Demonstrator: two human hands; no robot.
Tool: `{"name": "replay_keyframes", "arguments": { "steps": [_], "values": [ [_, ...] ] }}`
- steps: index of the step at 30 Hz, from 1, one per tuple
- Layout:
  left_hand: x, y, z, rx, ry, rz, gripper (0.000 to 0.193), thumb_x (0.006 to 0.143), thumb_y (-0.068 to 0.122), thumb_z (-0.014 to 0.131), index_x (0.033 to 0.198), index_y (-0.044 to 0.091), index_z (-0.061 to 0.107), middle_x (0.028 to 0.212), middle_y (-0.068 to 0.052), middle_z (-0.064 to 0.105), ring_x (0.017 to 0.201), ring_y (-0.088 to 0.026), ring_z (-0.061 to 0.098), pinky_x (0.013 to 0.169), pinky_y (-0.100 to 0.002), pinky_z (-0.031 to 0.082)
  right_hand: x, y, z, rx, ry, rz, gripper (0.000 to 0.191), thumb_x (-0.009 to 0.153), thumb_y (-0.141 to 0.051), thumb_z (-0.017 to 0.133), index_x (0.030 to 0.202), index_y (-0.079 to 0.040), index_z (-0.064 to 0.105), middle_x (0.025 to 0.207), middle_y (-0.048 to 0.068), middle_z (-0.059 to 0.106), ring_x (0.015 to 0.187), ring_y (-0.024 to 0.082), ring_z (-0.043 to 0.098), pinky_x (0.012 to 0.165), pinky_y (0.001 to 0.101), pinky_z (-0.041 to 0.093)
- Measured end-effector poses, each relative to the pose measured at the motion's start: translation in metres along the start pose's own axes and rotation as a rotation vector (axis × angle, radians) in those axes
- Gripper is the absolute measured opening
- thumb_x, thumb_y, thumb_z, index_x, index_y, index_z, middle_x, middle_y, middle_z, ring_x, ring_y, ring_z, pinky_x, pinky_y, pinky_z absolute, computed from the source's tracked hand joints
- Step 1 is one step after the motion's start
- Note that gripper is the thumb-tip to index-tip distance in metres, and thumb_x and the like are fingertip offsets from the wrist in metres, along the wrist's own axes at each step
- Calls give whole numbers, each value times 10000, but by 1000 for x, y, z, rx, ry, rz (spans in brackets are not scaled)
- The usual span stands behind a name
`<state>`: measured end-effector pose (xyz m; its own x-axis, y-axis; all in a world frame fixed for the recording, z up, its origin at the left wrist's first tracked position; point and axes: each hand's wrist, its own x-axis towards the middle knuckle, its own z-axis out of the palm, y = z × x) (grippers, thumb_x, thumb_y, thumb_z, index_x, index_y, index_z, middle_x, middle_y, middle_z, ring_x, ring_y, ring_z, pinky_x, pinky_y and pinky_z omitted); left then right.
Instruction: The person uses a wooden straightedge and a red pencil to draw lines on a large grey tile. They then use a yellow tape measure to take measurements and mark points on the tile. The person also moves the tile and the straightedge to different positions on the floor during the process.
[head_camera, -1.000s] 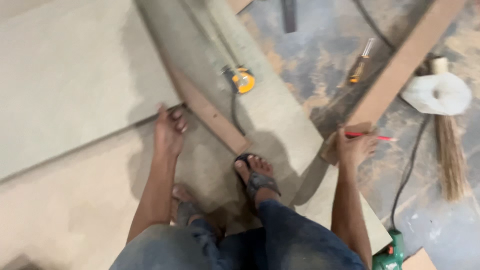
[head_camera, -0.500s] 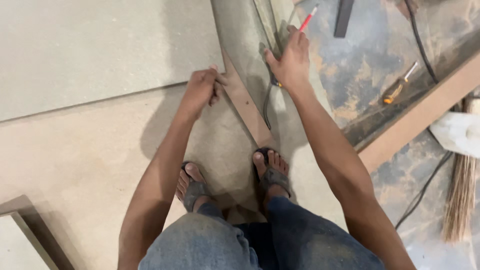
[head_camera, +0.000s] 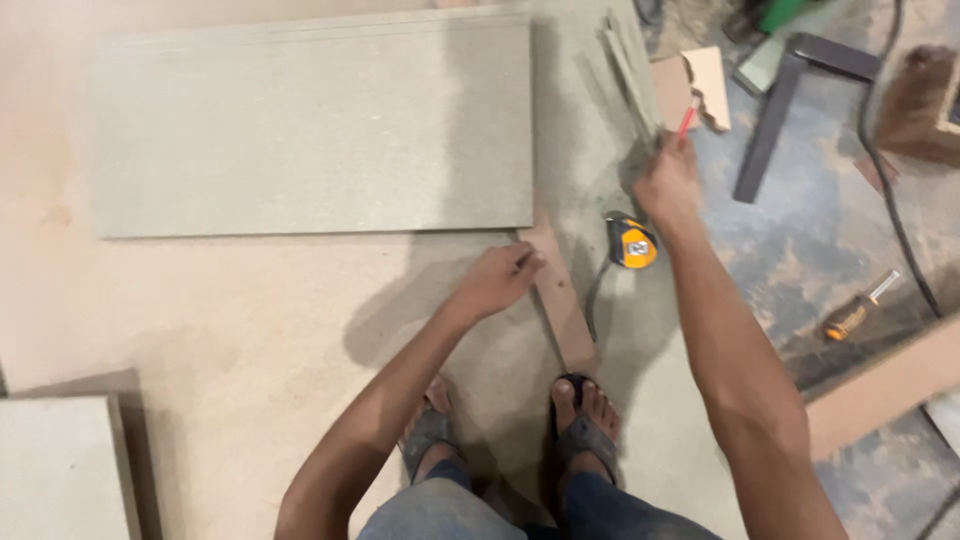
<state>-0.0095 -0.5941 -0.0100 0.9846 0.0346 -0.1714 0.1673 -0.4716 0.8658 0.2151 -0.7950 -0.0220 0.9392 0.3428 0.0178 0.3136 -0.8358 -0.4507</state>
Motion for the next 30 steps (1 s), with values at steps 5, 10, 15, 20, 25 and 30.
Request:
{"name": "replay_keyframes", "arguments": {
  "steps": [5,10,15,20,25,30],
  "values": [
    [4,19,-5,-106,21,-47,366,1039,297,533,917,-31,638,729,-191,647,637,-334,642,629,-436,492,-36,8,-1,239,142,-180,300,1000,-20,545,1291,20,607,1198,268,651,1118,449,620,951,513,497],
    [7,26,-10,-159,136,-5,326,1032,261,536,960,-23,678,701,-137,631,610,-240,609,596,-403,476,-69,-6,4,792,6,178,228,1000,-48,468,1162,13,616,894,85,600,728,170,581,679,343,511],
    [7,27,-13,-320,146,-105,344,1056,241,495,1060,-16,722,666,-70,598,596,-143,553,572,-342,461,-97,-33,-10,451,134,51,191,996,-119,656,1137,9,651,790,154,602,699,243,558,658,391,476],
    [6,27,-15,-351,185,-113,333,1058,233,492,1075,-8,720,715,-43,644,618,-117,568,578,-309,475,-95,-38,-29,160,302,-223,324,960,-74,682,1248,32,577,1003,241,630,890,448,638,776,511,506],
    [6,16,-7,-346,178,-155,315,1052,223,495,1073,0,717,724,-41,651,608,-116,559,570,-300,474,-91,-15,-38,-45,32,-3,375,896,-108,702,1241,6,607,1089,287,654,952,499,650,815,577,513],
    [7,-5,6,-433,174,-117,309,1056,220,510,1076,-15,710,714,-44,622,615,-106,586,568,-282,495,-97,15,-34,-87,-31,95,342,892,-112,698,1213,-24,619,1081,259,659,953,492,647,794,596,495]
  ]
}}
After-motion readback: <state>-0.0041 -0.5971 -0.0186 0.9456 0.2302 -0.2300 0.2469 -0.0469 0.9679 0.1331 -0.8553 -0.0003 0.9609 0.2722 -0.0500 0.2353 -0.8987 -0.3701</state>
